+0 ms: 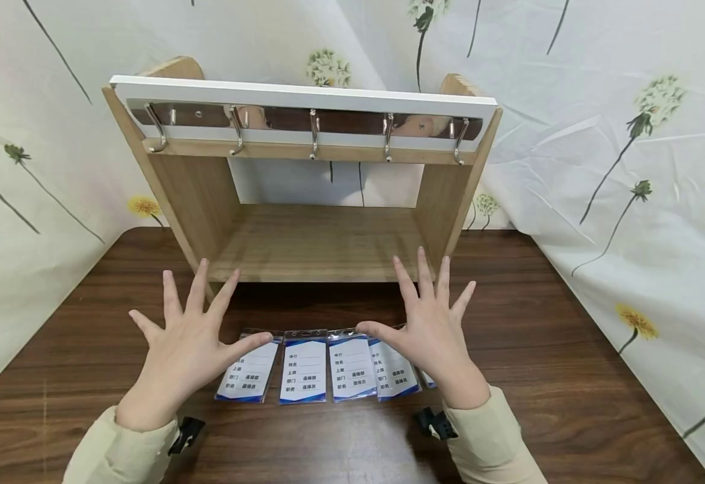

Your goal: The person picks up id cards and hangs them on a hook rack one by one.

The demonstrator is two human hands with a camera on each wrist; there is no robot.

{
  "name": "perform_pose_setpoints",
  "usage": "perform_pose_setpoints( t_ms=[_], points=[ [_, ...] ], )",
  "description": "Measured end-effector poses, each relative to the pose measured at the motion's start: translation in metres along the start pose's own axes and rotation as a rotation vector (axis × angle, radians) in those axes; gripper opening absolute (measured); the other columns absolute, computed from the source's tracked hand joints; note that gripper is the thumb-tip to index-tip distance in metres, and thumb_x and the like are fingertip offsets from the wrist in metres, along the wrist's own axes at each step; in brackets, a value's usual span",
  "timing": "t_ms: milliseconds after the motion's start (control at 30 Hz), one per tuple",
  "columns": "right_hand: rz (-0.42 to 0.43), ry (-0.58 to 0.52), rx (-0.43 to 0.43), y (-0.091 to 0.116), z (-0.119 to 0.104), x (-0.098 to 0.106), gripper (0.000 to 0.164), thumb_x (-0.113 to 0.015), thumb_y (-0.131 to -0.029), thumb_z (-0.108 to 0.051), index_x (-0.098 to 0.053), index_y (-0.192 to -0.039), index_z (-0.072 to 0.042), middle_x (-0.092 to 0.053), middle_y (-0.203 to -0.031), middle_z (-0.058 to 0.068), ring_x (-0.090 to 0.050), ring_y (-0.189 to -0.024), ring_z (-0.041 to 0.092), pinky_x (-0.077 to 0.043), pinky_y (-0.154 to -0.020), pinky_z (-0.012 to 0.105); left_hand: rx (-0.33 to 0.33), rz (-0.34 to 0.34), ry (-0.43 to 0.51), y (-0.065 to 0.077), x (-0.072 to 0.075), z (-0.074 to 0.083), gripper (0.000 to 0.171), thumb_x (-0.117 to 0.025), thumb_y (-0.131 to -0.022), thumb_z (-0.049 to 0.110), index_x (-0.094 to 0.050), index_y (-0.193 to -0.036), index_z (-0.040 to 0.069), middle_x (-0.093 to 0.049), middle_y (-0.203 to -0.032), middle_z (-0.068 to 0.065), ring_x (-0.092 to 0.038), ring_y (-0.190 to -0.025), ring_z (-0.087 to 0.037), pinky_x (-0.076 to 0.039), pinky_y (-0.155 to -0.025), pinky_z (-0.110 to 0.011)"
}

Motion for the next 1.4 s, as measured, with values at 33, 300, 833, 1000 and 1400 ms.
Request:
perform_pose_setpoints(
  t_ms=[33,300,833,1000,1400],
  points=[
    [-0.002,-0.006,0.001,0.0,0.0,0.0,0.109,-0.063,-0.077,-0.076,-0.011,-0.16,-0.028,0.005,-0.168,0.008,0.019,-0.15,0.041,0.015,-0.106,0.077,0.0,0.0,0.002,0.0,0.0,0.0,0.103,-0.056,-0.074,0.084,-0.029,-0.156,0.028,-0.005,-0.166,-0.016,0.012,-0.147,-0.054,0.009,-0.089,-0.09],
    [-0.013,-0.086,0.015,0.002,0.001,0.006,0.105,-0.068,-0.08,-0.065,-0.011,-0.16,-0.029,0.005,-0.168,0.004,0.015,-0.151,0.042,0.015,-0.108,0.075,0.01,-0.023,0.015,0.0,0.004,-0.002,0.104,-0.055,-0.075,0.084,-0.026,-0.157,0.028,-0.001,-0.167,-0.014,0.014,-0.147,-0.053,0.009,-0.091,-0.089],
    [-0.02,-0.382,0.058,0.003,0.012,0.015,0.09,-0.072,-0.088,-0.042,-0.021,-0.159,-0.02,-0.011,-0.166,0.014,0.006,-0.152,0.044,0.011,-0.11,0.074,0.019,0.028,0.103,-0.001,0.014,-0.01,0.104,-0.062,-0.078,0.075,-0.019,-0.159,0.025,-0.006,-0.167,-0.01,0.005,-0.15,-0.05,-0.006,-0.099,-0.086],
    [-0.02,-0.431,0.048,0.003,0.021,0.014,0.083,-0.071,-0.09,-0.036,-0.026,-0.156,-0.012,-0.018,-0.164,0.017,0.001,-0.151,0.046,0.0,-0.112,0.074,0.012,0.072,0.142,-0.005,0.019,-0.011,0.102,-0.063,-0.08,0.071,-0.021,-0.159,0.021,-0.012,-0.166,-0.012,-0.002,-0.15,-0.05,-0.009,-0.102,-0.084],
    [-0.015,-0.483,-0.13,0.002,0.048,0.005,0.069,-0.064,-0.095,-0.039,-0.038,-0.151,-0.008,-0.034,-0.157,0.017,-0.023,-0.146,0.042,-0.023,-0.112,0.065,-0.05,0.305,0.243,-0.02,0.044,-0.015,0.094,-0.07,-0.082,0.061,-0.031,-0.154,0.014,-0.033,-0.158,-0.011,-0.026,-0.143,-0.045,-0.025,-0.103,-0.073]
  ],
)
Point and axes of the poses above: each hand's wrist, its own y-axis away from the middle knuckle, its own x-axis out of the back of the hand, z = x × y, the point moved 1 cm from there along -y, towards the middle knuckle
